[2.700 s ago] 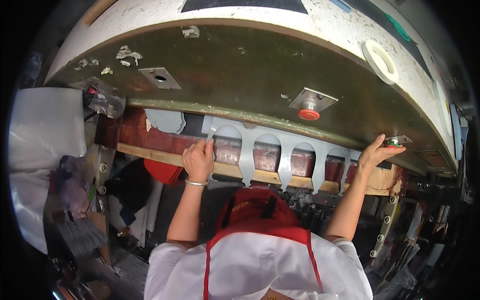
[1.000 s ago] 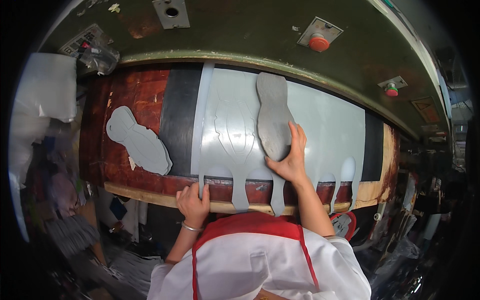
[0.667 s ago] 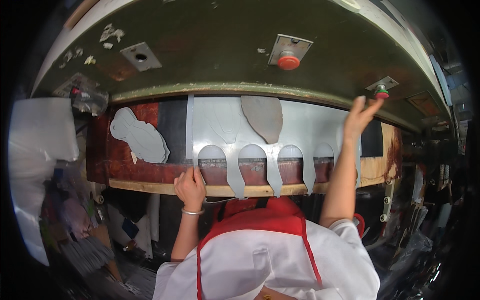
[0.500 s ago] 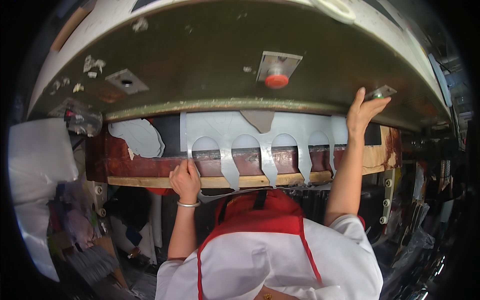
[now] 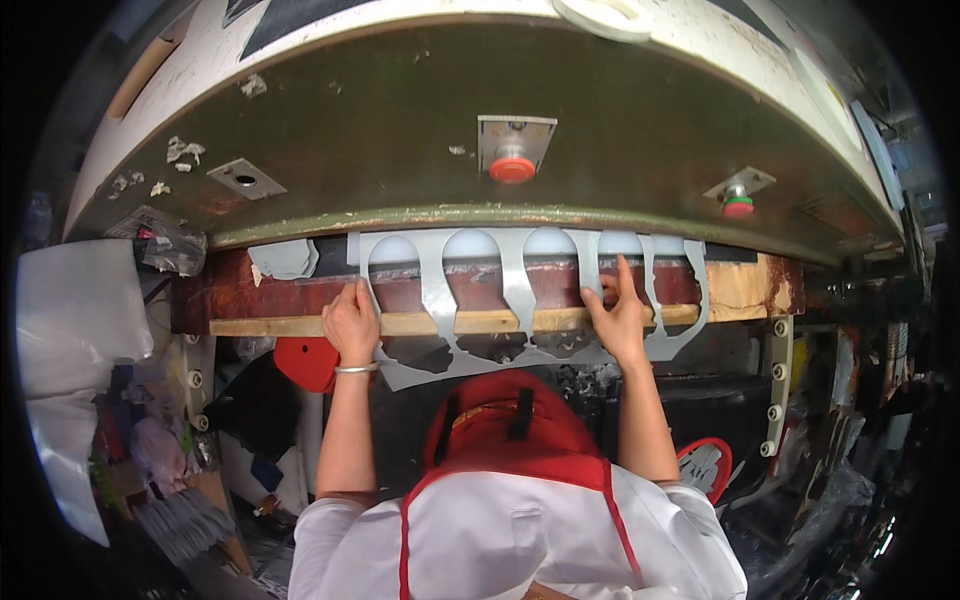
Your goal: The person places a shoe-shaped template on a sheet of gray material, presses it into a hydraulic press, and removes the cut piece. They repeat this cycle multiple times, stacking the cut pieces and discarding the leftover material. The person also briefly walks to collect more sheets and returns to continue cutting.
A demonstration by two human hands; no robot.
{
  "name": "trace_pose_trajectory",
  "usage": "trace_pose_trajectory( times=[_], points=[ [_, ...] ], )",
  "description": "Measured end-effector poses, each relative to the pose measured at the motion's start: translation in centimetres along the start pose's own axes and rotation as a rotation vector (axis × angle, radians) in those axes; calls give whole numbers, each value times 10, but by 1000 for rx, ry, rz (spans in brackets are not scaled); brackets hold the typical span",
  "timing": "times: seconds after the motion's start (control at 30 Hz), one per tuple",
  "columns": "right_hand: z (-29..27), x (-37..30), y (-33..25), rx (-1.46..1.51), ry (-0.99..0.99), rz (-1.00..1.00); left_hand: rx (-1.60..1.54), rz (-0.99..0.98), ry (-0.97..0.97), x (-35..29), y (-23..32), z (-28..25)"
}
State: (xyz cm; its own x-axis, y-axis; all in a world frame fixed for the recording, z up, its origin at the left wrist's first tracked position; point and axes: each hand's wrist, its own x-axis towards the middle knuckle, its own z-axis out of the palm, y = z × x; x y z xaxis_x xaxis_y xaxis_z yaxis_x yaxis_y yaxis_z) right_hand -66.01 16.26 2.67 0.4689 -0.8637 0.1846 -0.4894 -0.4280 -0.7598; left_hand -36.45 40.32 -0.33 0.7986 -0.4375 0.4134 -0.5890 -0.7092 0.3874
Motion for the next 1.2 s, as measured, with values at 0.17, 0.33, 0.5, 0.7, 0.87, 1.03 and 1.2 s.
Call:
trace_pose_trajectory(
  times=[0.17,0.33,0.5,0.7,0.87,1.03,1.2],
  points=[
    [12,11,10,9,39,107,-74,79,14,3,-9,5],
    [-18,-36,4,173,-33,-17,-160,39,-70,-29,-23,-18],
    [-16,-39,-43,51,231,-71,-153,-68,-199,-80,-33,-55],
    [77,-64,-118,-167,-76,-323,-3,-78,-292,-133,-35,-95],
    [60,-101,-113,32,-87,-184,-12,-41,-290,-177,-43,-119],
    [-10,-95,-99,784,-274,237,-79,-3,-297,-198,-53,-132],
    [-18,-103,-78,-100,-42,-192,-85,5,-301,-196,-54,-131]
  ],
)
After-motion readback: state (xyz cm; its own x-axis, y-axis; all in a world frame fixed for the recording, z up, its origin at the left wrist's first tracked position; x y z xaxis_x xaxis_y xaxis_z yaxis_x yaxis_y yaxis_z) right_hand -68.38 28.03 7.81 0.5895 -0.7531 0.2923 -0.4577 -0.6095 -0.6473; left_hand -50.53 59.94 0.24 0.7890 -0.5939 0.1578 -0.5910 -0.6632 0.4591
